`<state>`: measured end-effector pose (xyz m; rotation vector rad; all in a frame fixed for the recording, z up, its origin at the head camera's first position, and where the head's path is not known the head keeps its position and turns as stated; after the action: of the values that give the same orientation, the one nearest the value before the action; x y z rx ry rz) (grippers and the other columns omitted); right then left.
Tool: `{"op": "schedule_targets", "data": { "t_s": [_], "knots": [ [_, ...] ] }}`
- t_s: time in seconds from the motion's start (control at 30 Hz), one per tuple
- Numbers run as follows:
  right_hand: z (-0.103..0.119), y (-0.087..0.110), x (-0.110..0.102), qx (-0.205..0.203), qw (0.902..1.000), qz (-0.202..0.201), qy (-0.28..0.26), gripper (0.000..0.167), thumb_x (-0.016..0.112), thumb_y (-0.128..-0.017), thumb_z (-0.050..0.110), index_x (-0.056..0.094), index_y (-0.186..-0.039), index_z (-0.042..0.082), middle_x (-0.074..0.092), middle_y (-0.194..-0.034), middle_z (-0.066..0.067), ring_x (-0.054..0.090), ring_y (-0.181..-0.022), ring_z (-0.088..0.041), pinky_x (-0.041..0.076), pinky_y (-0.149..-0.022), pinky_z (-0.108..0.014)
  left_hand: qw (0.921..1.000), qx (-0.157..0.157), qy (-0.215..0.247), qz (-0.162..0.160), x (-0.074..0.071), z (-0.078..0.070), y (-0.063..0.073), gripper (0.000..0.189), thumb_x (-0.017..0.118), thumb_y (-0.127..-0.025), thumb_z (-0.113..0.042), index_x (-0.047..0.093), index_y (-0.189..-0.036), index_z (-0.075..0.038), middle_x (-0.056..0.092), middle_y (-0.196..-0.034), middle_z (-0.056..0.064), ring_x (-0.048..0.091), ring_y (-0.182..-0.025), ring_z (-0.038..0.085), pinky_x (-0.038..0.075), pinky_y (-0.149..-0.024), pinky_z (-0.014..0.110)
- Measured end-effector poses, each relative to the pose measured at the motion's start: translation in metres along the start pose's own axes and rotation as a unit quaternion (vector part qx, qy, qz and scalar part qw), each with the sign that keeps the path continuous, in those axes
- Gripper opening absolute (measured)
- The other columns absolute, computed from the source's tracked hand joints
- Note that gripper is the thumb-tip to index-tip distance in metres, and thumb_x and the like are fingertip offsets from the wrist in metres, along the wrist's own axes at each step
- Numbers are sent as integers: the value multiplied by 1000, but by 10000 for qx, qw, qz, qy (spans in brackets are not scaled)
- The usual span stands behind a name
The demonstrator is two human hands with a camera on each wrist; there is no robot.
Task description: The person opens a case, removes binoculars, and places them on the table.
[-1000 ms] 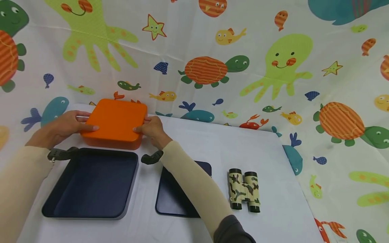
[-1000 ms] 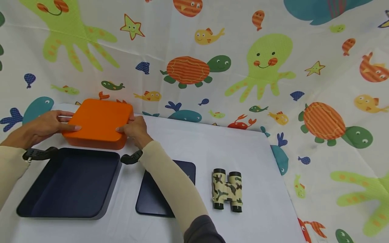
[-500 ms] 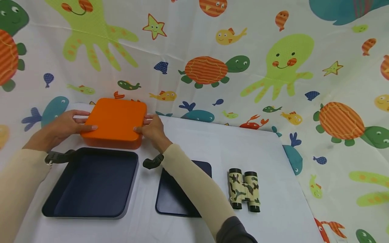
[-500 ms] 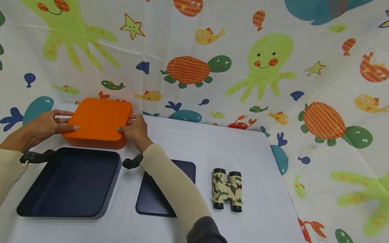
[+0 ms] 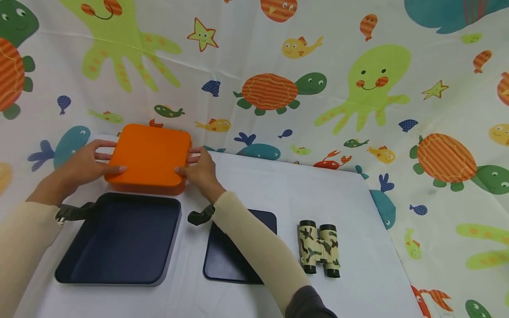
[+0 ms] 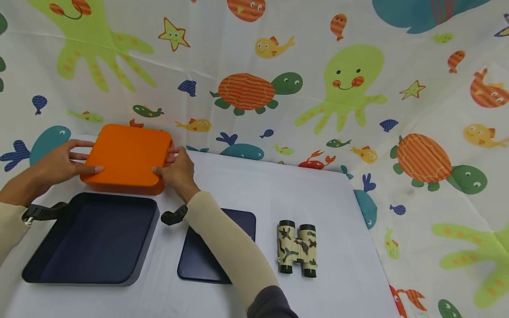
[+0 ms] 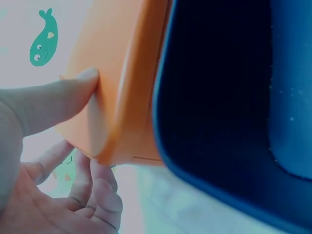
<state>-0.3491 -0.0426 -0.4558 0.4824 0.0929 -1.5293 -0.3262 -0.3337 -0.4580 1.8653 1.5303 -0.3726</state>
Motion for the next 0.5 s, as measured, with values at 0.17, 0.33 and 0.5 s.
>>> {"op": "schedule_targets", "data": {
  "t_s": [0.17,0.33,0.5],
  "knots": [
    [1,3,-1,-26,9999,-4,-170,57,93,-82,10,64,-128,28,66,-111,-2,65,-84,-13,65,-74,-27,9999,102,54,-113,0,-1,8,122,75,-93,-60,-2,-169,-3,24,-160,47,32,-141,66,34,-109,84],
    [5,8,-6,-36,9993,26,-371,58,93,-81,9,66,-128,29,67,-113,-4,67,-83,-13,65,-75,-27,9992,183,156,-329,-2,-9,18,115,74,-97,-53,-1,-170,-5,24,-159,46,35,-139,66,36,-108,83],
    [7,13,-13,-153,9981,165,-578,60,94,-80,11,67,-129,31,68,-117,-6,69,-83,-14,66,-75,-28,9970,391,281,-611,-3,-16,27,112,74,-97,-53,3,-171,-9,30,-158,44,41,-136,64,38,-108,80]
  ]
}}
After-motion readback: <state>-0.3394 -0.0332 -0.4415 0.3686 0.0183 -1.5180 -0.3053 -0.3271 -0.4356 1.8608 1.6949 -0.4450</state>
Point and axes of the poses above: each hand's wrist, its own y-axis away from the middle knuckle, its own x-axis out of the palm, z = x × y, the point moved 8 cm from there along -y, towards the middle knuckle
